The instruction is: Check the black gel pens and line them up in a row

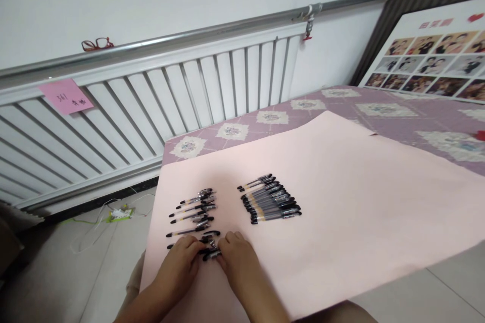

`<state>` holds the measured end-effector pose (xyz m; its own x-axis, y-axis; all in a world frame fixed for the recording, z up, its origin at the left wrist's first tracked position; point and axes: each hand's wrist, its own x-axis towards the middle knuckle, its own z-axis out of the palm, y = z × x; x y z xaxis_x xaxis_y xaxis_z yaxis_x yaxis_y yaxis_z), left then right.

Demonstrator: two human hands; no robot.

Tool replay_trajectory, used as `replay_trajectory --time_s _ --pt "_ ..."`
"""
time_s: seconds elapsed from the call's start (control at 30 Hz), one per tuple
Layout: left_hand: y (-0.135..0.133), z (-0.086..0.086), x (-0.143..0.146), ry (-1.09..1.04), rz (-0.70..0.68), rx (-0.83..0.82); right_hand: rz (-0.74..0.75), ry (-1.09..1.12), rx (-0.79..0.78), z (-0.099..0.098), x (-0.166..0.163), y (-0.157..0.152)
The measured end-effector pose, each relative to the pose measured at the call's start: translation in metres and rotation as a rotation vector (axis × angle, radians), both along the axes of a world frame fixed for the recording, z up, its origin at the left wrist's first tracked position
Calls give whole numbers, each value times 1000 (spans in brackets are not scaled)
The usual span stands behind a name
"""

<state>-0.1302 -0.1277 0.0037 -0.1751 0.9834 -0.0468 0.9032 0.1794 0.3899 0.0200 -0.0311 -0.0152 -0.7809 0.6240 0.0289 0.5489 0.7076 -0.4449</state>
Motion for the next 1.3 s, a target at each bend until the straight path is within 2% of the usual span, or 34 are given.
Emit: replay_trajectory --time_s 0.33,0.5,0.6,0.73,0.83,0.93,1.1,1.3 --pt "0 -3 -5 36 9 61 -24 42 -28 3 2 -1" --pt "10 0 -3 20 -56 144 -91 178 -31 10 13 6" --pt "27 7 10 -13 -107 182 -232 274 0 13 34 23" --pt "64 20 44 -23 -188 145 -459 431 8 11 77 54" --pt "96 26 73 52 -248 91 -671 529 -61 8 107 70" --pt "126 24 98 160 -283 64 -794 607 -133 9 126 76" --pt "158 11 121 214 -289 53 -887 682 -212 16 138 74" --pt "166 3 125 242 -261 21 -871 729 -237 17 145 72"
